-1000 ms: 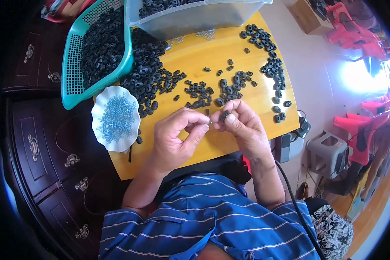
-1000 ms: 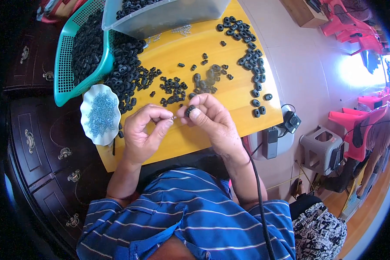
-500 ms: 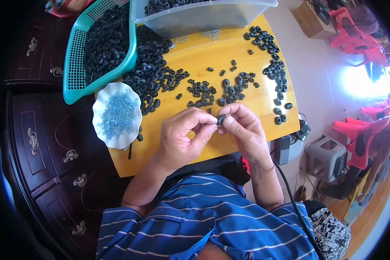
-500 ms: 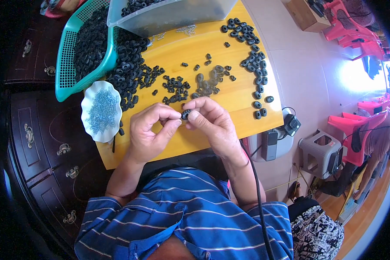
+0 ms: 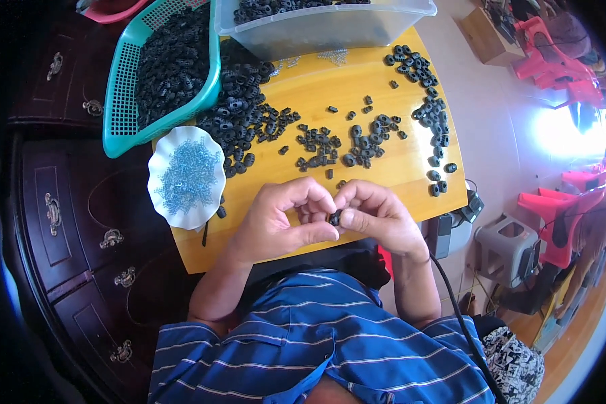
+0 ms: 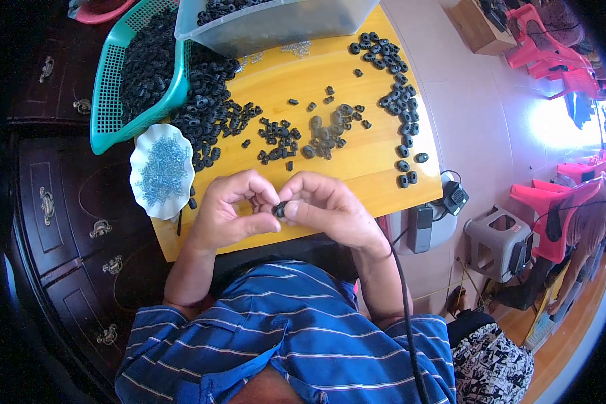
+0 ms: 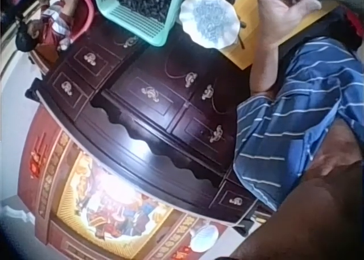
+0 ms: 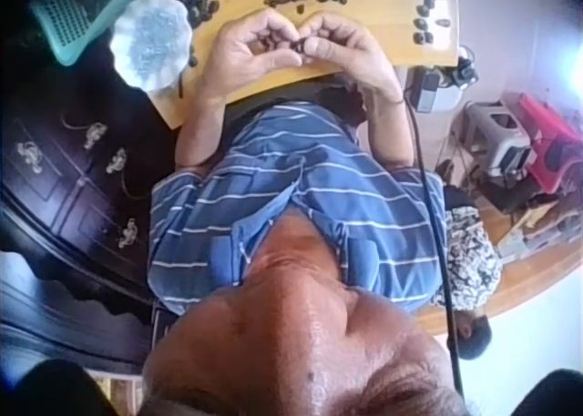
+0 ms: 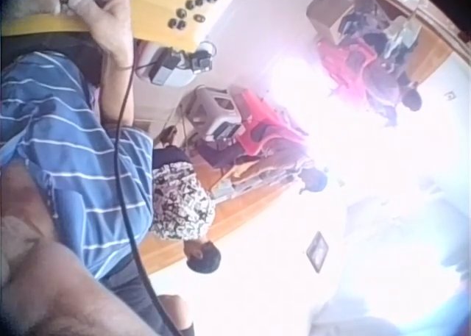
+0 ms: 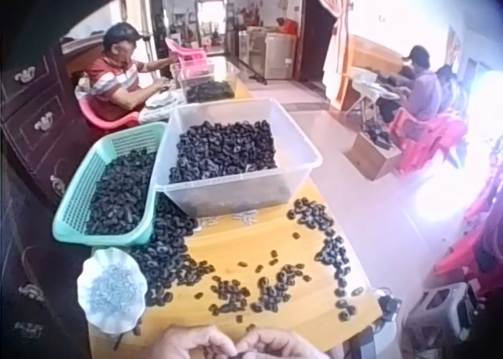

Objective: The person picks up a black plastic component and a small blue bead by hand, inserts the bead into the component, and places the assembled piece onto the table.

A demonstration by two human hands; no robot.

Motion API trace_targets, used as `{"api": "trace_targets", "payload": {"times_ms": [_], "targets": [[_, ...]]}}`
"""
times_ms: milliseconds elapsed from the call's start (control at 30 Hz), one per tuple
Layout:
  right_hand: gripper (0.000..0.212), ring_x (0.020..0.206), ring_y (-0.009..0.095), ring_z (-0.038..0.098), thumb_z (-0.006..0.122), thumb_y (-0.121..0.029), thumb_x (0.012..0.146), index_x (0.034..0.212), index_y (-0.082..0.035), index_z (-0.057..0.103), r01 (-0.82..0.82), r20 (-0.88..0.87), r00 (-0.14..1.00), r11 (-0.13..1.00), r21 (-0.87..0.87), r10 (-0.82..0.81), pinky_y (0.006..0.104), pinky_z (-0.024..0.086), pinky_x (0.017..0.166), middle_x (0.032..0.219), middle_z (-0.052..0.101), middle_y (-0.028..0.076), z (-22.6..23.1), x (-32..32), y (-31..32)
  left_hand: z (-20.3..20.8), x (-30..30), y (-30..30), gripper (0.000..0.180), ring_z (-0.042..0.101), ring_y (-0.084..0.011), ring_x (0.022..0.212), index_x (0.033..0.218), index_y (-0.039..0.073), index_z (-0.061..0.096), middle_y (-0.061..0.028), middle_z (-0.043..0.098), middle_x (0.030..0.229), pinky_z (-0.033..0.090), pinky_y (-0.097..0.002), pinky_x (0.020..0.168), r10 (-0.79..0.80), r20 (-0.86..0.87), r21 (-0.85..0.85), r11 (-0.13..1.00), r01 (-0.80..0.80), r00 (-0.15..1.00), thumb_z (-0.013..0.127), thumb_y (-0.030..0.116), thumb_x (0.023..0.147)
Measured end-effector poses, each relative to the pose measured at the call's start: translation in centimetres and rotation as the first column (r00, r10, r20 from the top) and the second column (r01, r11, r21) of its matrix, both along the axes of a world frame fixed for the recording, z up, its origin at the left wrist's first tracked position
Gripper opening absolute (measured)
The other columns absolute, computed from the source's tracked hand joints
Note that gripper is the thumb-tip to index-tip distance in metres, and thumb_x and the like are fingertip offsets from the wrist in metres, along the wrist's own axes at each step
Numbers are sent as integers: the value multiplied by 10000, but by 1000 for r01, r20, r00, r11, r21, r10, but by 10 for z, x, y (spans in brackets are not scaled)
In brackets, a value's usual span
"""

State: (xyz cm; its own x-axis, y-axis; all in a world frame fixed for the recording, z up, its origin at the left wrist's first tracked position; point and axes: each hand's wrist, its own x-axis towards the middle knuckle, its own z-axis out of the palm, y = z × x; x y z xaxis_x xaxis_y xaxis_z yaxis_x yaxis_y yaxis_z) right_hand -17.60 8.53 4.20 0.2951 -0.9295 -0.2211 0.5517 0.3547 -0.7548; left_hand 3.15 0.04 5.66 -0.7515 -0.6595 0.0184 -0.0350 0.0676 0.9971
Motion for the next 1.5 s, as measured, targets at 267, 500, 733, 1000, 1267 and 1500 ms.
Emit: {"api": "trace_targets", "payload": {"times_ms": [267,500,733,1000,1267,1500], "targets": [[154,823,127,647,624,-143,1012,1132,-46,624,426,190,884,903,42,-426,253,524,795,927,672,54,-13,-14,-4,-20,-14,-2,241,635,-132,638,1079,41,700,-57,662,819,497,-267,576,358,234,-601,784,-155,904,764,-1,851],[149,797,125,633,619,-156,1013,1125,-58,618,501,253,830,864,55,-497,250,516,775,901,660,56,-14,-14,-5,-34,-22,2,224,661,-231,653,1061,53,706,-98,664,835,530,-339,596,380,242,-639,755,-148,893,776,73,848],[169,816,120,625,611,-154,1017,1152,-53,618,462,176,869,886,44,-462,250,503,784,935,666,55,-14,-10,-5,-42,-33,2,225,686,-292,755,1034,62,709,-90,672,887,546,-391,644,432,273,-715,689,-119,860,793,152,845],[162,844,123,614,592,-130,1022,1156,-41,614,462,60,885,887,1,-461,254,489,810,946,667,63,-12,-6,-3,-42,-33,2,156,673,-320,794,1006,82,643,-96,646,931,550,-417,670,404,302,-721,690,-71,863,717,79,868],[161,885,114,641,615,-109,1022,1157,-22,613,384,-93,917,922,-55,-388,266,523,842,980,677,46,-9,0,-2,-14,-2,9,105,559,-31,691,1020,-18,665,-3,609,834,419,-204,576,280,186,-198,950,-243,942,665,-33,916],[154,960,83,639,643,-63,1014,1158,-20,611,280,-167,943,957,-72,-288,240,507,902,1005,677,15,-8,9,-2,-6,13,1,56,601,-22,720,1003,10,663,17,669,829,503,-190,655,305,73,206,927,-314,949,693,38,965]]}}
